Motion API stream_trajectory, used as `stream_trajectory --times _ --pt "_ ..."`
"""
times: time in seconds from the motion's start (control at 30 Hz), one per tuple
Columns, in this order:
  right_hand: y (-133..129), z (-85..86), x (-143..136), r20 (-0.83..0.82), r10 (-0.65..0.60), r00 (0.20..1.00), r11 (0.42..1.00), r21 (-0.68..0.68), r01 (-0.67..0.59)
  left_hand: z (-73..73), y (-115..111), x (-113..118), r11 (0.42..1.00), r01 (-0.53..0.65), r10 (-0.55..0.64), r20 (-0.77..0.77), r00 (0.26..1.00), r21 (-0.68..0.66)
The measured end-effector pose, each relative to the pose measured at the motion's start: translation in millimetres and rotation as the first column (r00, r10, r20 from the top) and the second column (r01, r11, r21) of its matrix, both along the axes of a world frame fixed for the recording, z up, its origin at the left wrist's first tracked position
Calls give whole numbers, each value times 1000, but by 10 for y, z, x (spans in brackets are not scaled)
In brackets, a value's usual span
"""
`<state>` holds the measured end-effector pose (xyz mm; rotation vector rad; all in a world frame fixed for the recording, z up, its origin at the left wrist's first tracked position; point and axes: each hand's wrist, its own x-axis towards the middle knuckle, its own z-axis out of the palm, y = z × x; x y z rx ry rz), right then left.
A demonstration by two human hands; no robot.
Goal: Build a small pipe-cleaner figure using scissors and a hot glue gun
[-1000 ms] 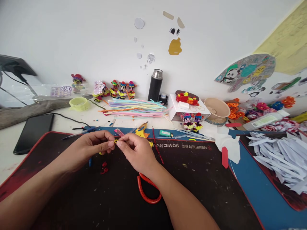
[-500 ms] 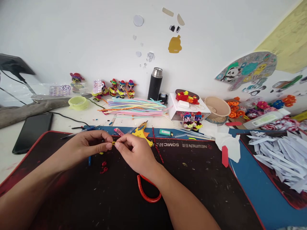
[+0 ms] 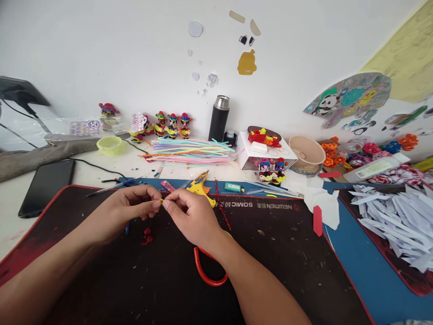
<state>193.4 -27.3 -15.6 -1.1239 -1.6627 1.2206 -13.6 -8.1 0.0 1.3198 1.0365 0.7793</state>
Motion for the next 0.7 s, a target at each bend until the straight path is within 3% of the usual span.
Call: stream_trajectory --times 0.3,0.7 --pt "-3 -23 -10 -9 -36 999 999 -12 35 -99 -49 68 995 -93 95 91 991 -25" --pt "-16 -3 -34 92 -80 993 987 143 66 -92 -60 80 993 -113 112 57 992 14"
